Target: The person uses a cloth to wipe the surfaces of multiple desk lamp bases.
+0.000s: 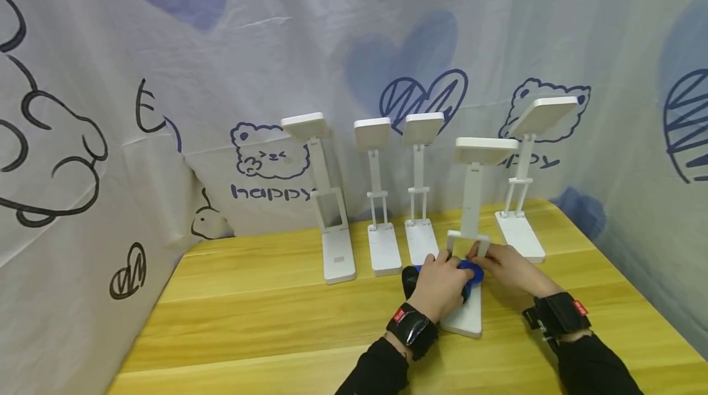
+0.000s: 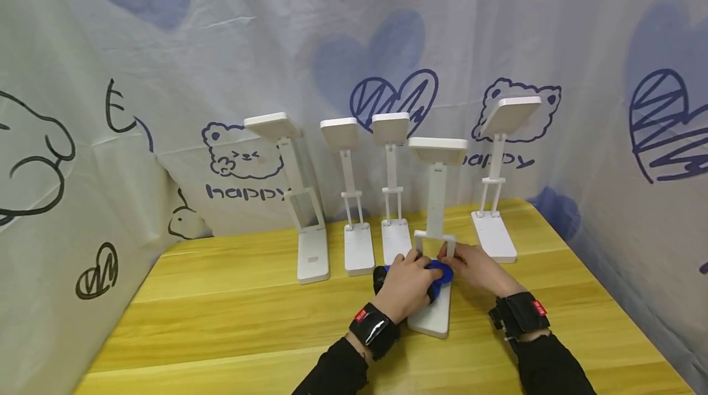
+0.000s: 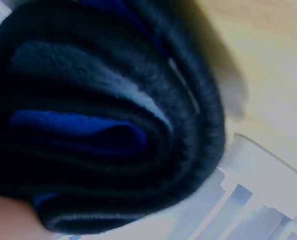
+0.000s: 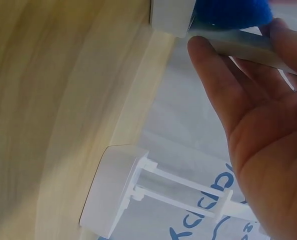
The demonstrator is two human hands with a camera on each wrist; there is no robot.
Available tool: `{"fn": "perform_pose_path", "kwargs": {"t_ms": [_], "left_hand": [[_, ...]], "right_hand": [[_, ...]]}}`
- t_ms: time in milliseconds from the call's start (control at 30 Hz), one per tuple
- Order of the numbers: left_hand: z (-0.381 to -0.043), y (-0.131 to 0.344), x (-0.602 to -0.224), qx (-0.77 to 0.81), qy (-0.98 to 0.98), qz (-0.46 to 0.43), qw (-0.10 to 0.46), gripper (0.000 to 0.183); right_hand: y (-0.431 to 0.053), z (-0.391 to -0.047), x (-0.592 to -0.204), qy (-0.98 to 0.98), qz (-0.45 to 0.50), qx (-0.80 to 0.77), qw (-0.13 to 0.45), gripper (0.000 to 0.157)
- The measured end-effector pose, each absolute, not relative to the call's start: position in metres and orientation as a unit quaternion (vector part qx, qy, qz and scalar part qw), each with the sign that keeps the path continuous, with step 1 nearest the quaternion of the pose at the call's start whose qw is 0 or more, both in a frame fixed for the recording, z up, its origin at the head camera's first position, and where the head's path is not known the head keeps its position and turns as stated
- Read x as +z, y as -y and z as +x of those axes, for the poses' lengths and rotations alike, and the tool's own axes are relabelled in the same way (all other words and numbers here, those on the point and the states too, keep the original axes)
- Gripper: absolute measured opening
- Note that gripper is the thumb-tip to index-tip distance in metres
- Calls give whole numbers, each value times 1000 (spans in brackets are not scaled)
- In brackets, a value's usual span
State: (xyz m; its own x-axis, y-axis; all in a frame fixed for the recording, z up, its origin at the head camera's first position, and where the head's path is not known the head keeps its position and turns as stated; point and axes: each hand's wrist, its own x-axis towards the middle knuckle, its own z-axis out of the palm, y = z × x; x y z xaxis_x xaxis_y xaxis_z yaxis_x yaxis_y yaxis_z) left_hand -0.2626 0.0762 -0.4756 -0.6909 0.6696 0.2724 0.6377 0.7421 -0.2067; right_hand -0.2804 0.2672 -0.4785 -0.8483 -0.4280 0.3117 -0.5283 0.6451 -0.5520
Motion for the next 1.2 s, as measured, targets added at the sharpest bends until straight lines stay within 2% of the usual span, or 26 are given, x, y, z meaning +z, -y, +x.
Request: {"fn": "perform_pose_path", "kwargs": {"t_ms": [333, 633, 833, 1200], "left_hand": [[-257, -65, -474, 2, 889, -440, 126, 45], [-242, -41, -470, -25, 865, -496, 72, 46], [-233, -24, -466, -47, 858, -510, 45, 49], [-238, 11, -467, -81, 863, -498, 31, 61]], "right_hand": [[-268, -282, -481, 900, 281, 317, 105, 12], [-266, -281, -481, 900, 284, 315, 104, 13], [-268, -278, -480, 903, 274, 318, 94, 13], [-266, -280, -479, 903, 276, 317, 91, 14]]}}
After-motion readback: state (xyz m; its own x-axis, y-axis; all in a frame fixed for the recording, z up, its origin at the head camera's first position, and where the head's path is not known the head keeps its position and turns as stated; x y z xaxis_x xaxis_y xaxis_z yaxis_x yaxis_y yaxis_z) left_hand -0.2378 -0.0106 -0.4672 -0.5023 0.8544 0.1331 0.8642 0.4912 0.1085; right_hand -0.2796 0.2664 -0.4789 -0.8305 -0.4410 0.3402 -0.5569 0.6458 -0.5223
